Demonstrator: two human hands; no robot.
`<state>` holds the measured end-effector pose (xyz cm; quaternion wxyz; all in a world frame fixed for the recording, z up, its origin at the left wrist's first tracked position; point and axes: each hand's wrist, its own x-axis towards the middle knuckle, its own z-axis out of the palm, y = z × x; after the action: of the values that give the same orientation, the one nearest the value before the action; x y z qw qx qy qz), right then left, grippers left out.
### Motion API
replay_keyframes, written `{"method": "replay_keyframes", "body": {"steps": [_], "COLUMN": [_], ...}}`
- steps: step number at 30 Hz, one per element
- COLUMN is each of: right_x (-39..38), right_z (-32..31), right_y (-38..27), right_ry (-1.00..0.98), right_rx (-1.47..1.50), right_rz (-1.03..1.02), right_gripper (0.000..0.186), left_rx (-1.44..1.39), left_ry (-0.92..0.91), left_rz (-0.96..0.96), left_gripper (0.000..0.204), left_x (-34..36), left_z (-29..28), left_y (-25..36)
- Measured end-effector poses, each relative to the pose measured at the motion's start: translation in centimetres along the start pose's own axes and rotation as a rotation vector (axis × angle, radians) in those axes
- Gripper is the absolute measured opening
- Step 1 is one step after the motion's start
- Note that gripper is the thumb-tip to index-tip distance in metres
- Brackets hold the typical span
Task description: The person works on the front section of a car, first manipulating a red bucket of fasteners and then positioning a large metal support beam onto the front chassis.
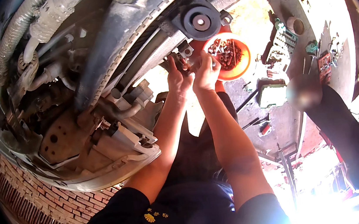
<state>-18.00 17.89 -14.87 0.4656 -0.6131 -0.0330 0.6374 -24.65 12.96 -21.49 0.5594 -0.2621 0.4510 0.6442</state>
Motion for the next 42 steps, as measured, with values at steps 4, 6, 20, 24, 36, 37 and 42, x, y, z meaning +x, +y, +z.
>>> {"method": "replay_keyframes", "body": {"steps": [4, 6, 20, 24, 36, 37, 42], "right_x": [1.1, 1.2, 2.9, 3.5, 2.0, 1.9, 0.4], "right_z": [0.1, 0.1, 0.2, -1.7, -1.4, -1.0, 2.3], "right_y": [0.0, 0.1, -0.9, 0.1, -4.4, -6.4, -9.5], "right_ry": [-0.019, 0.09, 0.052, 0.041, -0.1, -0.238, -1.017], "right_rx": [-0.052, -0.002, 0.072, 0.094, -0.629, -0.928, -2.375], "right_rz": [0.025, 0.096, 0.212, 0.246, -0.053, -0.406, -0.869], "right_gripper": [0.033, 0.033, 0.035, 0.023, 0.019, 0.019, 0.022], "left_rx": [-0.061, -0.077, -0.055, -0.078, -0.184, -0.161, -0.195], "left_ry": [0.132, 0.075, 0.19, 0.168, 0.148, 0.094, 0.086], "left_rz": [-0.007, -0.006, -0.041, -0.039, -0.061, -0.03, -0.021], "left_gripper": [0.034, 0.034, 0.039, 0.038, 0.041, 0.041, 0.036], "left_x": [0.4, 0.2, -0.9, -0.5, 0.8, 0.8, 0.6], "left_z": [0.0, 0.1, 2.1, 1.7, -0.8, -0.8, -0.3], "left_y": [-0.4, -0.3, 0.5, 0.3, -0.5, -0.5, -0.4]}}
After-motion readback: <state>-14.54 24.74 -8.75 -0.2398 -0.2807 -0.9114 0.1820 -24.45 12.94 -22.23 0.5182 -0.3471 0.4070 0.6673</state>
